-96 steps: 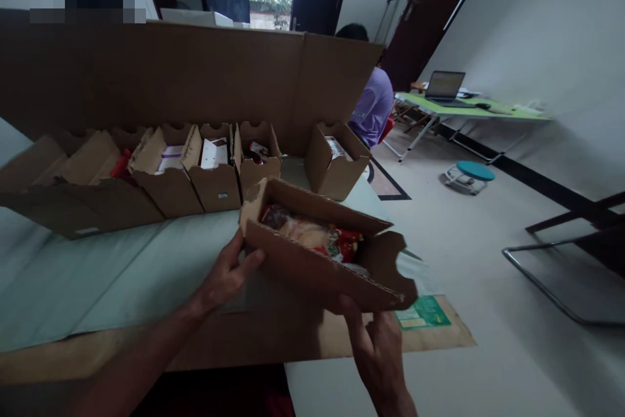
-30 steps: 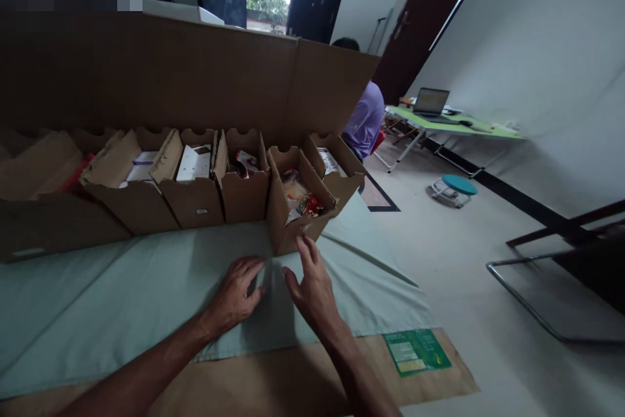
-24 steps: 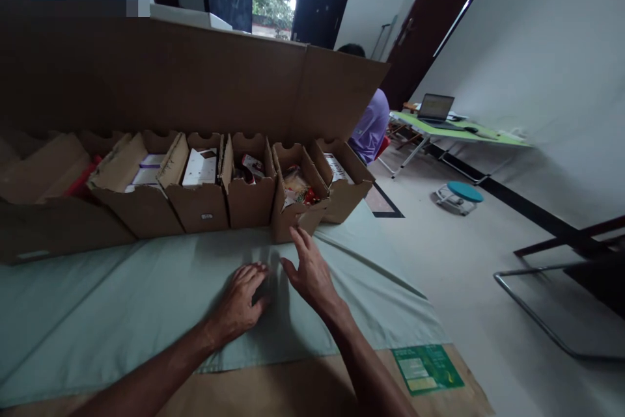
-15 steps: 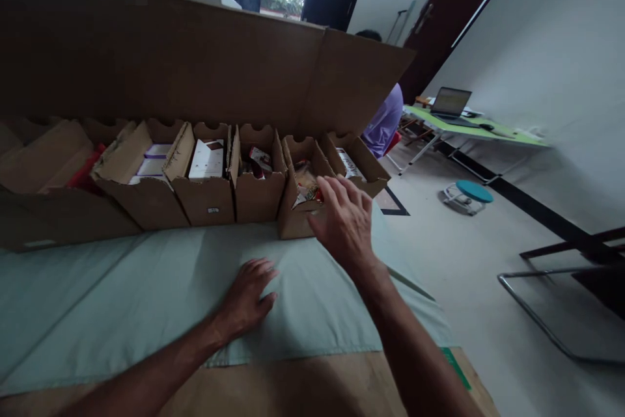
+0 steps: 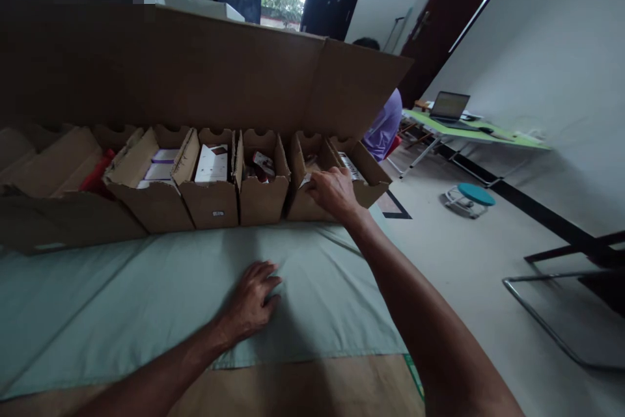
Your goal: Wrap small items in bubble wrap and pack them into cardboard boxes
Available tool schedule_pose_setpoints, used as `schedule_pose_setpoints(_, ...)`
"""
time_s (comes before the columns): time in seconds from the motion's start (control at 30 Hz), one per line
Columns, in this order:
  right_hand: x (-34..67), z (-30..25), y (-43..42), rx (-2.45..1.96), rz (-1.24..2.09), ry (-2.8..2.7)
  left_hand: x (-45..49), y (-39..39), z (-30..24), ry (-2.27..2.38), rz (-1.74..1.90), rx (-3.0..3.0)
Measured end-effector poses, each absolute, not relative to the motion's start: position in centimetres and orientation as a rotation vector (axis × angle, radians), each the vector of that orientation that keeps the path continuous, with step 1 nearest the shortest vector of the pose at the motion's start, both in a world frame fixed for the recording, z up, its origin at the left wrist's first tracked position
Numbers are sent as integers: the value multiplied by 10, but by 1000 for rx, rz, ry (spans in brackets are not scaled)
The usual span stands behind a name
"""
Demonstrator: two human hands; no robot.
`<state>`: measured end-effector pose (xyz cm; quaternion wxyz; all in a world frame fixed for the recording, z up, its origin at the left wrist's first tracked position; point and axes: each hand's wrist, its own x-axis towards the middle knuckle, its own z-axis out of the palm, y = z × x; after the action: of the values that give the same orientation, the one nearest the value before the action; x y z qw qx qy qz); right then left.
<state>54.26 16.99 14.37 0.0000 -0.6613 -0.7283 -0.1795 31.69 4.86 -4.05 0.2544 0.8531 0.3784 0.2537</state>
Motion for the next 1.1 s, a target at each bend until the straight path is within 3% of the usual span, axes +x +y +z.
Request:
schedule_pose_setpoints(0.3, 514, 168, 134, -1806, -689, -2220, 318, 48, -36, 1013, 706, 2329)
schedule_pose_setpoints(0.43, 466, 174, 135, -1801, -440, -2302, 319, 48, -41, 981, 791, 2320)
schedule_pose_setpoints(0.7, 444, 159, 148, -2061, -308, -2310, 308, 63, -24, 1164, 1566, 1735)
schedule_pose_setpoints(1.0, 521, 141, -28, -1395, -303, -2269, 248, 48, 37, 1177, 1681, 1276)
schedule_pose_setpoints(1.1, 557, 126, -89, -1531, -407, -2056, 240, 42, 34, 1133, 1529, 1331)
